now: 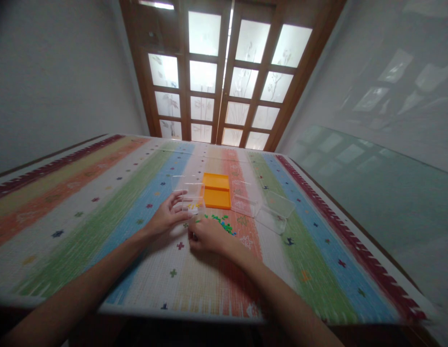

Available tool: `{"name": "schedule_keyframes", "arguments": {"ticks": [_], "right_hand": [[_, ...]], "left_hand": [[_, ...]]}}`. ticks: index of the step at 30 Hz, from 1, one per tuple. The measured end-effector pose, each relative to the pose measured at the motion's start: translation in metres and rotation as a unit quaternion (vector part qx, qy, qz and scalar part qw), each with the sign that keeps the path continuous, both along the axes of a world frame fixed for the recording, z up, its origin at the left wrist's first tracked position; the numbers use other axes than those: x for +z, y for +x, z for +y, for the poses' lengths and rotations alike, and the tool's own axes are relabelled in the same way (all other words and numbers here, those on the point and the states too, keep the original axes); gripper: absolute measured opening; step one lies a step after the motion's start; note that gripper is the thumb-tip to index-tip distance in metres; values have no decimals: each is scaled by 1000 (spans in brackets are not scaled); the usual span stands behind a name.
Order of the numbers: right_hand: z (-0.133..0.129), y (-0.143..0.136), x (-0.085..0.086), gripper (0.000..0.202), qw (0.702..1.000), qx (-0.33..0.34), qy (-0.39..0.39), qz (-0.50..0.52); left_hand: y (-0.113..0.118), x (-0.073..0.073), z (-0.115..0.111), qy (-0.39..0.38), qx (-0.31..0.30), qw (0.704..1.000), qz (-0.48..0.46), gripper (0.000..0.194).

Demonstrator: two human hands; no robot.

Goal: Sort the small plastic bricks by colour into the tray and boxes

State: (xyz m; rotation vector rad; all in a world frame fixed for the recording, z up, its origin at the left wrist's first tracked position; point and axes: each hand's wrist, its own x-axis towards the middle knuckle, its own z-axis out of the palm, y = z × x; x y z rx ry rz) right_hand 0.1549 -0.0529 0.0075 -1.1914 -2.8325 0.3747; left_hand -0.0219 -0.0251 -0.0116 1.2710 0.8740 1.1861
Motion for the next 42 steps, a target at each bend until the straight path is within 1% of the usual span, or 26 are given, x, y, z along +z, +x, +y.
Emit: {"name": "schedule_keyframes", "arguments": {"ticks": [3, 6, 9, 11, 12, 14, 15, 17, 20, 27, 30, 35, 38, 42], "right_hand": [[1, 1, -2, 14, 1000, 0, -6, 19], [2, 6, 3, 11, 998, 1, -24, 58], [5, 15, 17, 6, 989, 2, -77, 123], [9, 23, 28, 7, 977, -10, -117, 178], [13, 27, 33, 10, 971, -22, -124, 205], [21, 33, 40, 13, 961, -50, -102, 251], [26, 34, 42, 15, 960, -62, -93, 257], [34, 35, 44, 15, 961, -80, -66, 254], [43, 30, 43, 13, 969, -95, -51, 221], [51, 16, 48, 16, 975, -121, -85, 168], [54, 15, 48, 18, 974, -125, -101, 162], [57, 19, 44, 19, 972, -116, -109, 174], [57, 24, 43, 24, 974, -115, -83, 174], [50, 29, 49, 29, 982, -125, -42, 135]], "left_hand": [[1, -1, 1, 2, 0, 1000, -9, 72], [1, -1, 1, -4, -4, 1000, -16, 73], [0, 0, 0, -7, -2, 1000, -12, 74], [0, 1, -1, -7, 0, 1000, -7, 73], [0, 2, -1, -7, 0, 1000, -7, 72], [0, 3, -3, -6, -5, 1000, -10, 70], [1, 3, -4, -4, -8, 1000, -13, 69], [2, 4, -5, -3, -15, 1000, -21, 68], [3, 4, -6, -7, -23, 999, -23, 68], [3, 2, -4, -7, -25, 1000, -12, 71], [3, 1, -4, -9, -27, 1000, -13, 72], [3, 1, -4, 0, -24, 1000, -19, 71], [3, 1, -4, 1, -20, 1000, -21, 71], [4, 2, -5, -9, -22, 999, -23, 72]]}}
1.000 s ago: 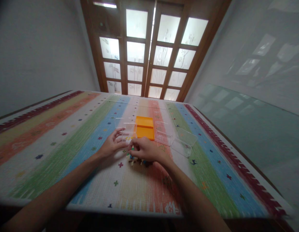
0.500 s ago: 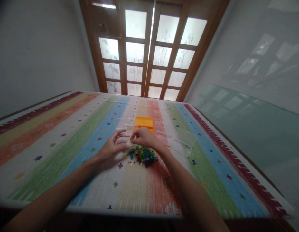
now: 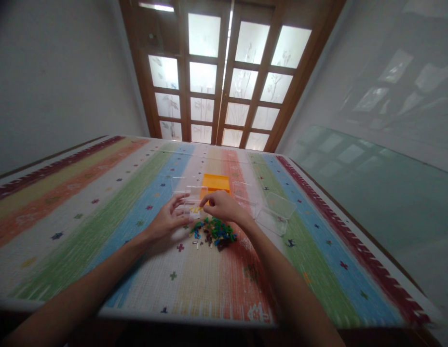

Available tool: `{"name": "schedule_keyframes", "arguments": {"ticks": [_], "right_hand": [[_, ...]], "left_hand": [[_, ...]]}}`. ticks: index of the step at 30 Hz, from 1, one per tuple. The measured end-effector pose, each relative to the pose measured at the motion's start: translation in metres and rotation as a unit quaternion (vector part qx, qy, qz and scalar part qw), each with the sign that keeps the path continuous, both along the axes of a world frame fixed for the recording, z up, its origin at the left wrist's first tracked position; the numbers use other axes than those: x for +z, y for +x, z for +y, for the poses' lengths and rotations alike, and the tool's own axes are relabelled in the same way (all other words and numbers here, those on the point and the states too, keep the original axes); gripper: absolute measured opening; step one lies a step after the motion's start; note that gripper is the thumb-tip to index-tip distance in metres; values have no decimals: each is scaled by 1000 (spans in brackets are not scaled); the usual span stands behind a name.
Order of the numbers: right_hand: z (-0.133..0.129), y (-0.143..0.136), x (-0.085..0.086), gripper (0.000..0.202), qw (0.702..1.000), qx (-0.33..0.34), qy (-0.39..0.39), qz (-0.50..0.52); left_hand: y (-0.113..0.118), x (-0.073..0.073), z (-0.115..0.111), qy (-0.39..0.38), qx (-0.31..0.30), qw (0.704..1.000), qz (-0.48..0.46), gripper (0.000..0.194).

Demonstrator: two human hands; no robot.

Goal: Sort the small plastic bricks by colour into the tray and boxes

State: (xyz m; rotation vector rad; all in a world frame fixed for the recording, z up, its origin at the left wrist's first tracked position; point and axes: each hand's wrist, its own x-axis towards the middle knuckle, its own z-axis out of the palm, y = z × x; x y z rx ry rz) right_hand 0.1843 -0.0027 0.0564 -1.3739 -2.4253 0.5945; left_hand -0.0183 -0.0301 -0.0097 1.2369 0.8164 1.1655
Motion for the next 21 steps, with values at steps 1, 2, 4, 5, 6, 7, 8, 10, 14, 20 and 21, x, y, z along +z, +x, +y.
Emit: {"name": "schedule_keyframes", "arguments": {"ticks": [1, 2, 4, 5, 6, 7, 8, 10, 14, 20, 21], "right_hand": [[-2, 0, 2, 30, 1000, 1, 1, -13], [-5, 1, 4, 31, 1000, 1, 3, -26], [-11, 0, 6, 33, 999, 5, 11, -51], [-13, -1, 7, 33, 998, 6, 18, -60], [-16, -2, 7, 34, 997, 7, 27, -67], [-18, -2, 6, 35, 997, 9, 33, -71], [-19, -2, 5, 35, 997, 12, 37, -74], [-21, -2, 2, 36, 996, 20, 40, -74], [-21, 0, -2, 40, 996, 37, 36, -66], [-19, 12, -3, 46, 998, 30, 48, -29], [-18, 16, -4, 46, 998, 32, 48, -12]], "left_hand": [[0, 0, 0, -2, 1, 1000, 0, 72], [0, 1, 0, -2, 2, 1000, 0, 71], [0, 1, -1, -4, 2, 1000, 2, 70], [0, 2, -1, -6, 0, 1000, 2, 70], [-1, 2, -1, -8, -3, 1000, 1, 70], [-1, 2, -1, -10, -6, 1000, 0, 71], [-1, 2, -1, -11, -9, 1000, -1, 71], [-1, 2, 0, -12, -12, 1000, -2, 72], [-1, 2, 0, -9, -16, 1000, -6, 71], [-1, 2, -1, -16, 1, 1000, 2, 71], [-1, 2, -1, -15, 2, 1000, 3, 71]]}}
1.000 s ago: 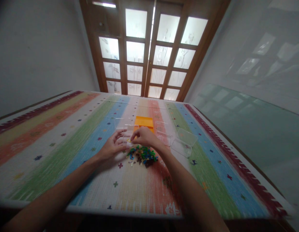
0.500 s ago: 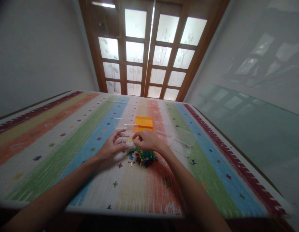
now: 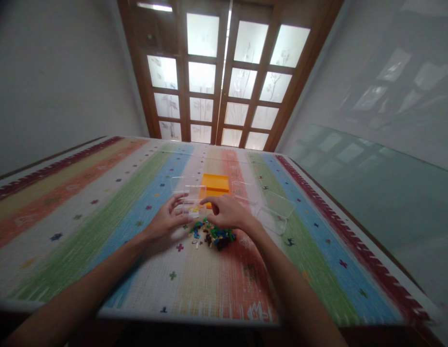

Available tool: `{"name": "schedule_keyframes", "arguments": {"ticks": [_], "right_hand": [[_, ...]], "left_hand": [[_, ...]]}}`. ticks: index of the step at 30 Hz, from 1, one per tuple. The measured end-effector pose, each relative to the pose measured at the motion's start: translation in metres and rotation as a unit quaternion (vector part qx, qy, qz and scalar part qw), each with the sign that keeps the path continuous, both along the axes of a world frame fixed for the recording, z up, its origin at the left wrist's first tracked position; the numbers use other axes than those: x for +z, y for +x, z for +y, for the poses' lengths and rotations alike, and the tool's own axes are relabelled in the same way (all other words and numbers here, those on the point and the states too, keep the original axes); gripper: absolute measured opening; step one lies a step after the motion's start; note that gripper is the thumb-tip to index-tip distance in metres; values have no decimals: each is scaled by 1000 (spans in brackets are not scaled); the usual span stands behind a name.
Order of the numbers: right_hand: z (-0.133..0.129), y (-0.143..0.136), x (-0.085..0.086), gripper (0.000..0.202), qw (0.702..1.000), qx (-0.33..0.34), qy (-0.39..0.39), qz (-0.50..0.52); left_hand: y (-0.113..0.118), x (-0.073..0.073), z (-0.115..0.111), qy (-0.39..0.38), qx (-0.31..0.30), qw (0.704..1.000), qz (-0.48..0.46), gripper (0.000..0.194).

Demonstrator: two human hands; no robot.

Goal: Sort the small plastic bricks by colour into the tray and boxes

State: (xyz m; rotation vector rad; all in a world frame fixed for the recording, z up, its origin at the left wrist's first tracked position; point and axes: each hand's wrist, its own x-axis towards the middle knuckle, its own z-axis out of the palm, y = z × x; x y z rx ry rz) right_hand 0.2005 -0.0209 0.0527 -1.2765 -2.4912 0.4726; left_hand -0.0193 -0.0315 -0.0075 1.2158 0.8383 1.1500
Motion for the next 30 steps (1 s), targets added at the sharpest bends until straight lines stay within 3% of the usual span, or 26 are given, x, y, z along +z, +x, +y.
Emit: {"name": "schedule_keyframes", "arguments": {"ticks": [9, 12, 15, 21, 30], "right_hand": [[1, 48, -5, 28, 988, 1, -1, 154], [1, 59, -15, 28, 977, -30, -17, 212], [2, 66, -31, 33, 955, -53, -85, 279], [-3, 60, -54, 50, 914, -54, -150, 374], [-20, 31, -59, 83, 897, -20, -124, 423]], "left_hand": [[-1, -3, 2, 11, 8, 1000, 3, 68], [-1, -4, 4, 16, 3, 1000, 0, 69], [-1, -6, 5, 17, -1, 1000, -7, 72], [-1, -8, 3, 24, -14, 1000, -15, 74], [4, -3, -5, 48, -67, 997, -8, 82]]}}
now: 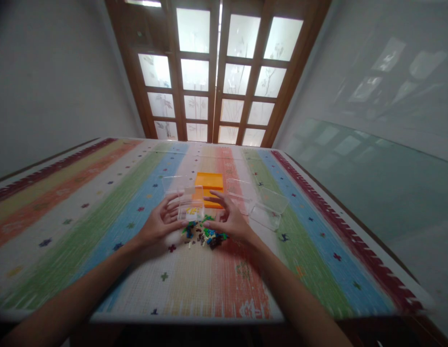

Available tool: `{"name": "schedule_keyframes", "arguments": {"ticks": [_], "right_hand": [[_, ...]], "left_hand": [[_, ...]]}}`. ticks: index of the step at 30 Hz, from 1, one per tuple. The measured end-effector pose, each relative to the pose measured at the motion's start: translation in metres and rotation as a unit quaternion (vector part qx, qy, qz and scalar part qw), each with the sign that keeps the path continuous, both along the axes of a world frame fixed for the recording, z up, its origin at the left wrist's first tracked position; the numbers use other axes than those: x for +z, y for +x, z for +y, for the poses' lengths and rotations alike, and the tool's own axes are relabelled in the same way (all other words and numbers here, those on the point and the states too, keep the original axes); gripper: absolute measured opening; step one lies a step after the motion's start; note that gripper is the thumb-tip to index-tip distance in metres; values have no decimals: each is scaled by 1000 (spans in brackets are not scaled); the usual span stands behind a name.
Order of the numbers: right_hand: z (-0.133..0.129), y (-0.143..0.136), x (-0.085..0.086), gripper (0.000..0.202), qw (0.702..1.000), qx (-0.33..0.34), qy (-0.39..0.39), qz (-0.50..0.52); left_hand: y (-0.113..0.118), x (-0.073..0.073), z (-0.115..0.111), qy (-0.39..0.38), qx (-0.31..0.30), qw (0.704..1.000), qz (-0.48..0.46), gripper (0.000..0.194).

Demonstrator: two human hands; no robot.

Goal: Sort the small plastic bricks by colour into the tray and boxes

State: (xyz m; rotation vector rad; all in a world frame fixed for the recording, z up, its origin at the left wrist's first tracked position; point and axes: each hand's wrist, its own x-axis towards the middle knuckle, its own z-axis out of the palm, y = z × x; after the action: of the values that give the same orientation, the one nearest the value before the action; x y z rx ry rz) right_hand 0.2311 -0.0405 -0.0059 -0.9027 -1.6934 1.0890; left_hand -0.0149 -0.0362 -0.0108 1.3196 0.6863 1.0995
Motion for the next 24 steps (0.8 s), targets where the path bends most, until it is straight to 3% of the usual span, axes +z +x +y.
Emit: {"name": "schedule_keyframes", "arguments": {"ticks": [5, 8, 12, 14, 16, 19, 24], "right_hand": [[-7, -10, -7, 83, 999, -46, -1, 15], [-7, -10, -9, 84, 998, -59, 3, 23], [-7, -9, -10, 81, 996, -79, 16, 28], [-8, -10, -11, 79, 996, -84, 10, 24], [-9, -12, -12, 78, 996, -84, -3, 16], [-10, -15, -13, 76, 997, -79, -15, 9], [-8, -17, -14, 72, 997, -78, -25, -14]], "left_hand": [[2, -7, -3, 85, -5, 995, 42, 78], [2, -10, -3, 183, 61, 975, 110, 79], [-1, -8, -4, 353, 212, 889, 202, 76], [-3, -3, -7, 407, 244, 847, 241, 62], [-4, 2, -11, 427, 229, 830, 276, 40], [-2, 6, -14, 431, 187, 831, 298, 16], [0, 5, -15, 408, 130, 855, 291, 10]]}}
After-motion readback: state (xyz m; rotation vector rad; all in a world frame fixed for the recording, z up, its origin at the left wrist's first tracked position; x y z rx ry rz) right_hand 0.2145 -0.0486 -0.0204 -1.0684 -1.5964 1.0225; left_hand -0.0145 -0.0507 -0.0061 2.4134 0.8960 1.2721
